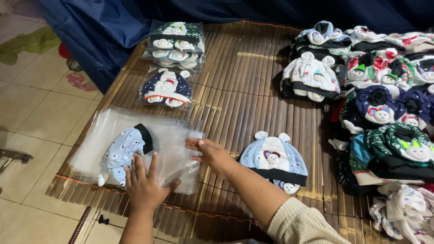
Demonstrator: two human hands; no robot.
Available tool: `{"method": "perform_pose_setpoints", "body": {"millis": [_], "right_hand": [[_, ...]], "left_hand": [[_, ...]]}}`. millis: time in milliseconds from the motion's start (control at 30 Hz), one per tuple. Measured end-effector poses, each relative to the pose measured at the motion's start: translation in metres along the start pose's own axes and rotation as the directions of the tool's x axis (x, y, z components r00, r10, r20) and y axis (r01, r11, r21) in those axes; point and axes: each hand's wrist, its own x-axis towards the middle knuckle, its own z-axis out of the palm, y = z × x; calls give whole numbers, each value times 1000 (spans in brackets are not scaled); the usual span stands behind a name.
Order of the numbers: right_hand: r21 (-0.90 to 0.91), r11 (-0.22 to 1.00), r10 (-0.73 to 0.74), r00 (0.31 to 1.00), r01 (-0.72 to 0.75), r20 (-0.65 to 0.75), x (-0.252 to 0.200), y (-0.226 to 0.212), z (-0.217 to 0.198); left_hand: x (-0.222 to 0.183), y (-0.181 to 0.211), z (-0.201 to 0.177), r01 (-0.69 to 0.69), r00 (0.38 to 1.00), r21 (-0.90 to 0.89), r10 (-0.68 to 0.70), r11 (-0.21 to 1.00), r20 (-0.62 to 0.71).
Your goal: Packaging baby hats and booties into plastic bags and stacking them for storage.
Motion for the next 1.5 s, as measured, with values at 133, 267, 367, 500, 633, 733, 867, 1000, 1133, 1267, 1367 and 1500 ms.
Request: {"method": "perform_pose_setpoints", "body": {"millis": [133,267,367,500,633,733,867,1000,1133,1267,1367,1500], "right_hand": [[23,999,38,995,-36,-91,-11,-18,-10],[22,999,-25,972,31,-232,-26,-29,-36],[48,995,-67,942,88,-329,-49,-38,-54],[145,981,-47,888,126,-457,-78,-15,-92],[141,984,-28,885,105,-465,-116,4,-97],[37,999,50,896,-37,-442,-141,6,-90],[-107,968,174,914,-228,-367,-168,1,-77],[-272,909,234,928,-314,-289,-182,14,-86],[-389,784,349,862,-484,-368,-201,-33,-84],[-623,614,-140,709,-486,-691,-210,-38,-128],[-657,392,-310,580,-644,-754,-213,-37,-154],[-541,238,-199,505,-807,-840,-207,-36,-162]], "left_hand": [[1,-3,3,4,1000,-33,-4,999,-7],[3,-12,8,5,999,-52,-3,999,37],[5,-29,21,-4,992,33,0,999,125],[13,-49,30,-29,970,137,-5,990,243],[19,-67,38,-64,963,158,19,985,270],[21,-79,44,-63,961,134,24,989,276],[26,-90,38,-50,947,57,29,997,320],[32,-94,29,4,862,66,-37,998,506],[27,-71,23,13,872,39,-31,999,488],[15,-22,11,9,970,115,-37,993,240],[18,25,-3,51,971,194,-94,980,220],[11,105,5,-92,995,54,91,994,29]]}}
